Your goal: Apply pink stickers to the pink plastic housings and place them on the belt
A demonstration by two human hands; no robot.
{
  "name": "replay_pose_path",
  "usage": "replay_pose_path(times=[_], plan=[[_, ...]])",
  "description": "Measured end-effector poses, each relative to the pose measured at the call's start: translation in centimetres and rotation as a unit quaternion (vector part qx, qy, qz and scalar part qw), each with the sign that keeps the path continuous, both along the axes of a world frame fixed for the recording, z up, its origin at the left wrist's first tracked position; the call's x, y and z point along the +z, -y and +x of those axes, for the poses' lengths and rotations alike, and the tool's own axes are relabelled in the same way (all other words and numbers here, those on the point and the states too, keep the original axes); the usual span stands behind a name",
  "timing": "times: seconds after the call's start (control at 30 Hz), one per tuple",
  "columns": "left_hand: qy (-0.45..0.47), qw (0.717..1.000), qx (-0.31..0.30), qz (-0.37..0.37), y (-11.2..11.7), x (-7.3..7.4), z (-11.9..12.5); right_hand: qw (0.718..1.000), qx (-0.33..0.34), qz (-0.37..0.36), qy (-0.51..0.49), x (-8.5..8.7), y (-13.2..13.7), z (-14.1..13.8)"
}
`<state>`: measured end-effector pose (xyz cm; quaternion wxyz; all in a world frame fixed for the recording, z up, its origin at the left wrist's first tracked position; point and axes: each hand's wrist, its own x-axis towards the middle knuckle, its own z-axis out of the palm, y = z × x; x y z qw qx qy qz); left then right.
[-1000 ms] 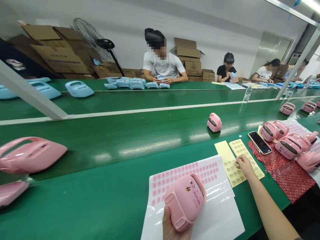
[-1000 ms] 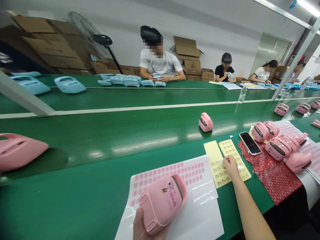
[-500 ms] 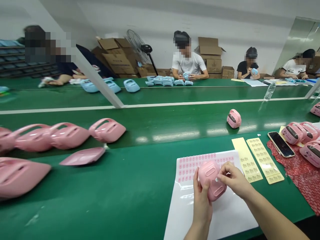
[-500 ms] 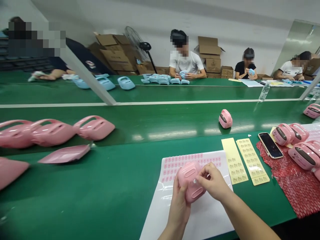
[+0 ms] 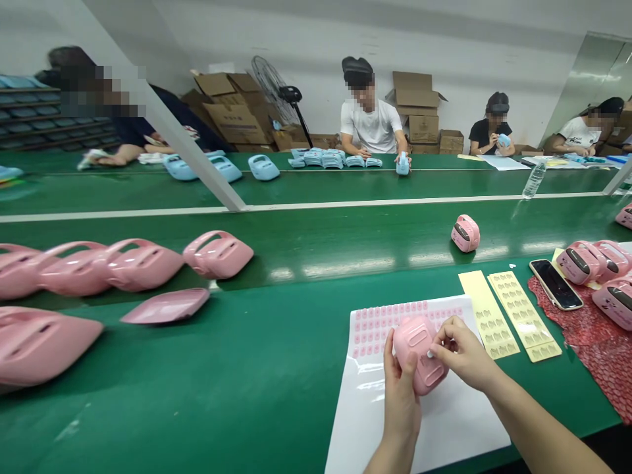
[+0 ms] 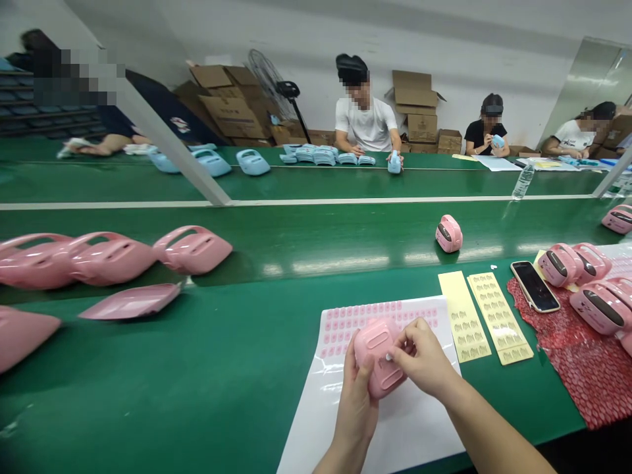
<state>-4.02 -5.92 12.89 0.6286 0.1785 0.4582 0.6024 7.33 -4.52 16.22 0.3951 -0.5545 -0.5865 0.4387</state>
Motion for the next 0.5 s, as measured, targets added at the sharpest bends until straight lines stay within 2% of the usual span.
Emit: replay_pose_path(times=[0.17, 0.23, 0.37, 0.43, 0.5], plan=[[-0.006, 1.0, -0.013, -0.005, 0.2, 0.3, -0.2, 0.988, -0.04, 0.138, 0.061, -0.9, 1.1, -1.2], [-0.008, 1.0, -0.015, -0.008, 0.2, 0.3, -0.3, 0.982, -0.046, 0.169, 0.071, -1.1, 1.4, -1.4], [-0.005, 1.0, 0.01, -0.018, 0.1, 0.2, -0.4, 0.989, -0.056, 0.135, -0.013, -0.6, 1.0, -0.5], [0.006, 0.999, 0.02, -0.027, -0.1, 0.1, -0.5, 0.985, -0.103, 0.129, -0.046, -0.7, 0.0, 0.4], [0.039, 0.998, 0.024, -0.031, -0.3, 0.1, -0.8, 0.978, -0.141, 0.151, -0.018, -1.4, -1.5, 1.2]])
